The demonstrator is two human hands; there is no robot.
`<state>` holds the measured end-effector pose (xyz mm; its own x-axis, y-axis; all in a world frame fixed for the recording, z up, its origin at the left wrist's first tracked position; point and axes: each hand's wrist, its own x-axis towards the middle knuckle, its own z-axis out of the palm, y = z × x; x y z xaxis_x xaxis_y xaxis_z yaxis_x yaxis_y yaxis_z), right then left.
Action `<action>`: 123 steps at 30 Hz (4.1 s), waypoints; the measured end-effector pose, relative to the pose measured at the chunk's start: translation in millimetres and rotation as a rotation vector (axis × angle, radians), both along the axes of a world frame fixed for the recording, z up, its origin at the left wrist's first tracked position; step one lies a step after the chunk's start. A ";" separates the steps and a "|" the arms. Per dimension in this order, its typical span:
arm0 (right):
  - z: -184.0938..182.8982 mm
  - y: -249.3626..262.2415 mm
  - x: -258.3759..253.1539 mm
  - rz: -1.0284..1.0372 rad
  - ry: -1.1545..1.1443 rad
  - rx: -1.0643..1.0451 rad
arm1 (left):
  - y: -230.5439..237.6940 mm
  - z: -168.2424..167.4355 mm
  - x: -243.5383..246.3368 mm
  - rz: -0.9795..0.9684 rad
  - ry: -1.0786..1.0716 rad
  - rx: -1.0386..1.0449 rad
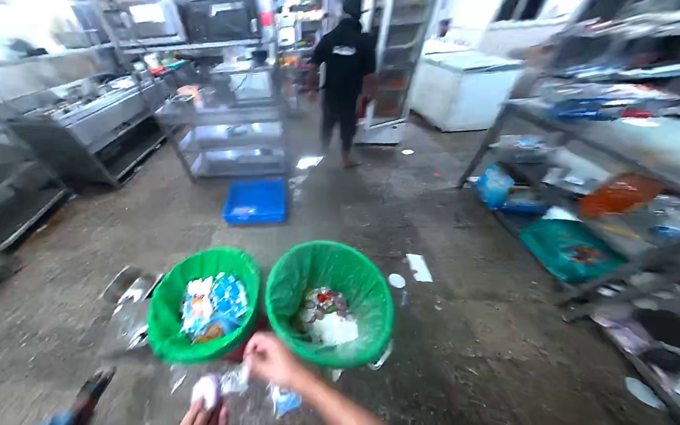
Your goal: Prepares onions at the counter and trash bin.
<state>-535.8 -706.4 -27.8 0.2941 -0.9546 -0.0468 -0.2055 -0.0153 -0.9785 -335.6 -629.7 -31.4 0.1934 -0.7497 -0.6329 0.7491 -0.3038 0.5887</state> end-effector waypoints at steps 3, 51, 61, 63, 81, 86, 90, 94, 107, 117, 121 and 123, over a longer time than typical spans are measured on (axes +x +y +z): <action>-10.6 -27.0 -44.6 -0.152 0.507 0.041 | -11.1 13.6 1.0 -0.020 -0.051 -0.089; 53.7 3.6 13.6 0.343 0.317 -0.179 | 7.9 34.3 -17.5 -0.170 -0.665 -0.410; 41.1 -3.6 -8.7 -0.081 0.086 0.154 | 6.0 29.1 -26.2 -0.018 0.039 -0.410; 41.2 -5.3 -14.9 -0.137 -0.112 0.252 | 3.8 29.3 -25.6 0.080 0.185 -0.342; 54.0 9.7 -14.3 0.386 0.378 -0.344 | 6.5 53.0 -36.2 -0.440 0.022 -0.318; 70.5 9.4 -10.7 0.444 0.518 -0.385 | 11.0 50.7 -26.1 -0.513 -0.065 -0.361; 69.0 12.4 -1.2 0.461 0.527 -0.437 | 10.1 53.4 -21.8 -0.458 -0.206 -0.305; 63.4 14.0 7.9 0.441 0.498 -0.523 | 7.2 53.0 -21.1 -0.381 -0.284 -0.281; 46.4 5.8 11.2 0.257 0.185 -0.308 | -0.5 47.1 -20.9 -0.268 -0.301 -0.229; 32.9 -21.0 -33.7 -0.332 -0.945 0.611 | -20.3 40.2 -37.8 -0.549 -0.394 -0.103; 38.8 -15.5 -60.7 -0.384 -1.007 0.553 | -42.6 40.3 -71.9 -0.675 -0.451 -0.165; 45.1 -8.5 -72.5 -0.402 -1.013 0.520 | -58.9 51.1 -96.4 -0.884 -0.498 -0.352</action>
<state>-608.4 -714.8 17.4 0.1061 -0.9218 -0.3729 0.7592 0.3173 -0.5682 -432.0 -688.6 19.7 -0.3303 -0.8751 -0.3536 -0.0011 -0.3743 0.9273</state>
